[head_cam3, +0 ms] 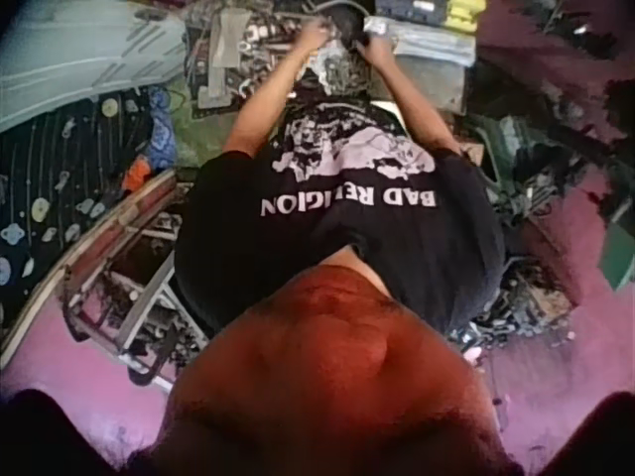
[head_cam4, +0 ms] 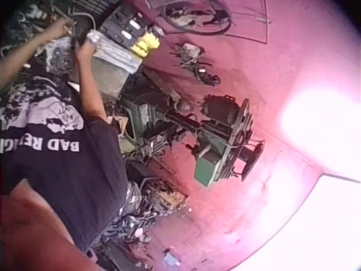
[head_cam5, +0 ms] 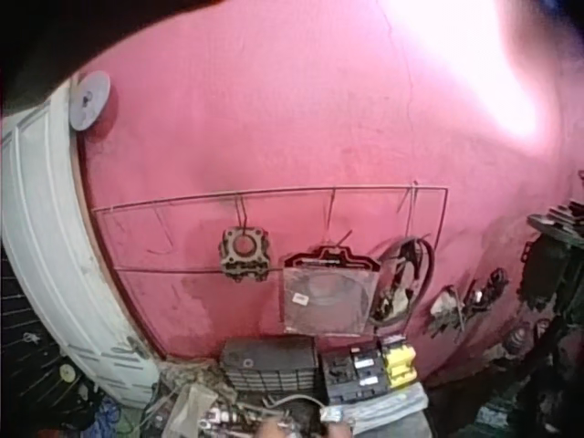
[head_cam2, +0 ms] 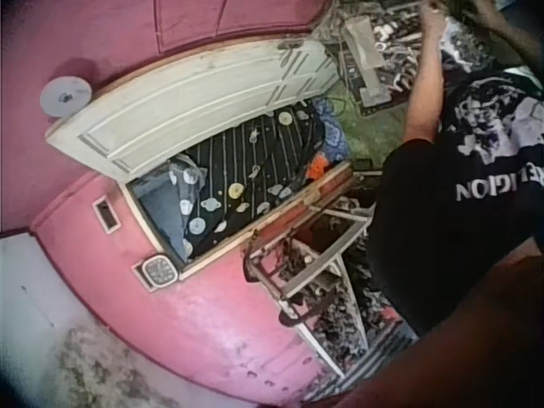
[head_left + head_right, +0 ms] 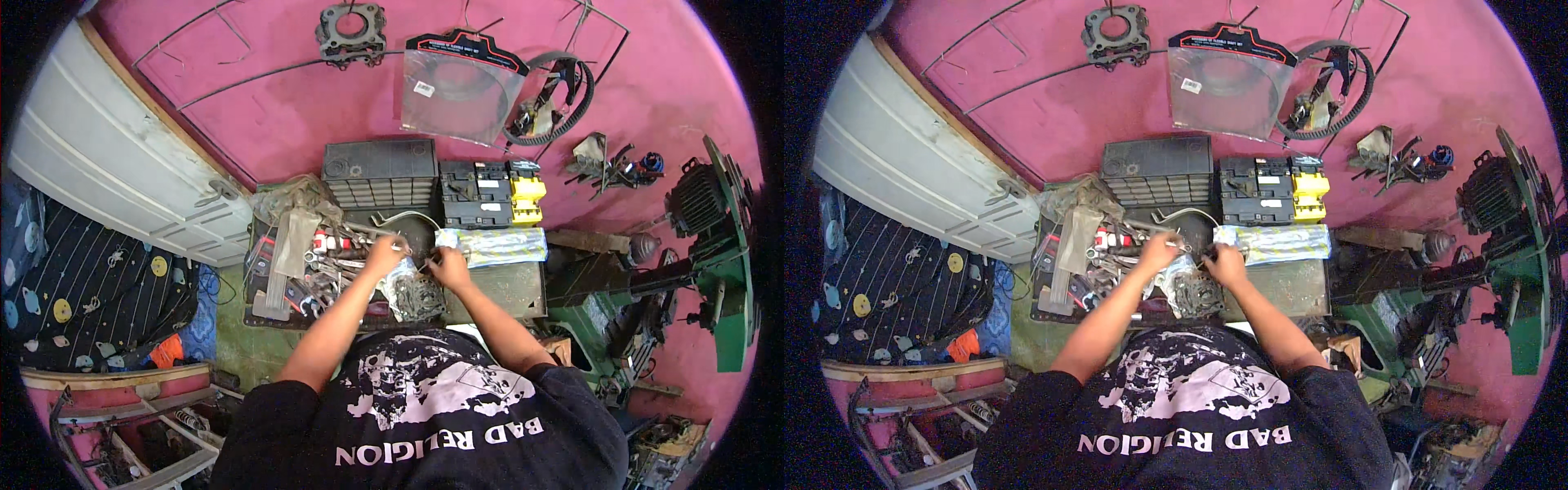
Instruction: The person repeatedly picks up small metal gaskets and flat metal strips from a cluttered workbench, briefly aligns them, and places them back down. The person also moves a digital caliper and other tools aside to clear space on the bench.
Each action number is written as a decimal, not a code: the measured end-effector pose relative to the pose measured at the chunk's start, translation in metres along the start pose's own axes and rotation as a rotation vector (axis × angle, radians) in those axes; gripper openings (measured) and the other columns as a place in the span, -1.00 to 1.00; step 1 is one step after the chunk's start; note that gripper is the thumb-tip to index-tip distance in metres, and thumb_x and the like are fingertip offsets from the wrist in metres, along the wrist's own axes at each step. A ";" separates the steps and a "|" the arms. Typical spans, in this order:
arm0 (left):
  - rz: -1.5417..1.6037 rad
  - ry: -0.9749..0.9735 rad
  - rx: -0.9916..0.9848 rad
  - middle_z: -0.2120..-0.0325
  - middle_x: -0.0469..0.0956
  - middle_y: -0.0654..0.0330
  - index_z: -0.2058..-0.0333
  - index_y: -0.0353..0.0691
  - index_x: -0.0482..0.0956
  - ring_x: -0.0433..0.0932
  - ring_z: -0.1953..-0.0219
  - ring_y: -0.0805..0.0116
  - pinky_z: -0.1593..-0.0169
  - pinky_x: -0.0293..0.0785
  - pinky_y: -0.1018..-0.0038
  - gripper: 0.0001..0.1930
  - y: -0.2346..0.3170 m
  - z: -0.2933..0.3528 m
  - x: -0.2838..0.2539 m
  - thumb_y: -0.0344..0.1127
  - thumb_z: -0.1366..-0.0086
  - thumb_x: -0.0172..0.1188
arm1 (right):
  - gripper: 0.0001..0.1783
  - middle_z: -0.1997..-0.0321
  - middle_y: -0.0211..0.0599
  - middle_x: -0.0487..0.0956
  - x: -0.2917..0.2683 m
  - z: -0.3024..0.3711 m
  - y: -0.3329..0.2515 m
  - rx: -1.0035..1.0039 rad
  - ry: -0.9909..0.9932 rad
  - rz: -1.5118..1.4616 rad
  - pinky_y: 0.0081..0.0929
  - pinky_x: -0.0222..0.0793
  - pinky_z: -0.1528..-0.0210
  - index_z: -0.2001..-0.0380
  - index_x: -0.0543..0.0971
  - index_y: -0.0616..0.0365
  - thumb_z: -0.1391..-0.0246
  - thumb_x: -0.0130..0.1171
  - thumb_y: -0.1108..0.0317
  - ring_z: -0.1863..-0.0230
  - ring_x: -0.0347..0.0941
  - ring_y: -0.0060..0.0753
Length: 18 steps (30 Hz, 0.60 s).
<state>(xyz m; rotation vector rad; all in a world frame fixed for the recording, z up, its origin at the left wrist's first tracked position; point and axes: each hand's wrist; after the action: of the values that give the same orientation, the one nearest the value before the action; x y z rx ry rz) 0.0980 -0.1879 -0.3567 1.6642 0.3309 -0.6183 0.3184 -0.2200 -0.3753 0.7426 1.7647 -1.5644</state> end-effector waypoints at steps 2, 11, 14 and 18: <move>-0.245 -0.140 -0.102 0.10 0.59 -0.01 -0.01 -0.12 0.57 0.49 0.00 -0.11 -0.04 0.42 0.10 -0.47 -0.018 0.041 0.041 -0.11 -0.05 0.39 | -0.57 0.26 -0.04 0.62 -0.004 0.038 0.002 -0.119 0.090 0.283 -0.12 0.45 0.08 0.27 0.64 0.16 0.11 0.41 0.07 0.14 0.54 0.02; -0.627 -0.218 0.085 -0.06 0.39 0.07 -0.03 -0.04 0.54 0.31 -0.13 0.00 -0.07 0.27 0.00 -0.48 -0.010 0.096 0.051 -0.14 -0.04 0.37 | -0.53 0.26 0.00 0.64 0.007 0.065 0.030 0.124 -0.249 0.144 -0.06 0.48 0.08 0.16 0.62 0.13 0.13 0.41 0.11 0.18 0.57 0.10; -0.625 -0.218 0.085 -0.05 0.39 0.08 0.01 -0.05 0.56 0.32 -0.12 0.02 -0.09 0.27 0.02 -0.51 0.004 0.105 0.049 -0.13 -0.05 0.37 | -0.59 0.29 -0.04 0.66 0.006 0.066 0.030 0.143 -0.183 0.091 -0.06 0.50 0.11 0.18 0.62 0.10 0.12 0.40 0.16 0.23 0.59 0.09; -0.411 -0.130 -0.021 -0.02 0.40 0.08 0.01 0.04 0.58 0.33 -0.10 0.03 -0.10 0.27 0.03 -0.55 -0.002 0.116 0.054 -0.13 -0.08 0.37 | -0.63 0.28 -0.06 0.67 0.005 0.067 0.034 0.090 -0.132 0.174 -0.09 0.50 0.10 0.20 0.63 0.08 0.11 0.39 0.20 0.22 0.60 0.06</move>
<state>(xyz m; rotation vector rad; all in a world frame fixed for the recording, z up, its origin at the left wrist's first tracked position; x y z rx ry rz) 0.1165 -0.3068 -0.3996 1.5364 0.5893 -1.0203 0.3481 -0.2827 -0.4050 0.7952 1.5021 -1.5461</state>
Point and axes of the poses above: each hand's wrist, its own z-axis away from the middle knuckle, its own x-axis out of the palm, y = z × x
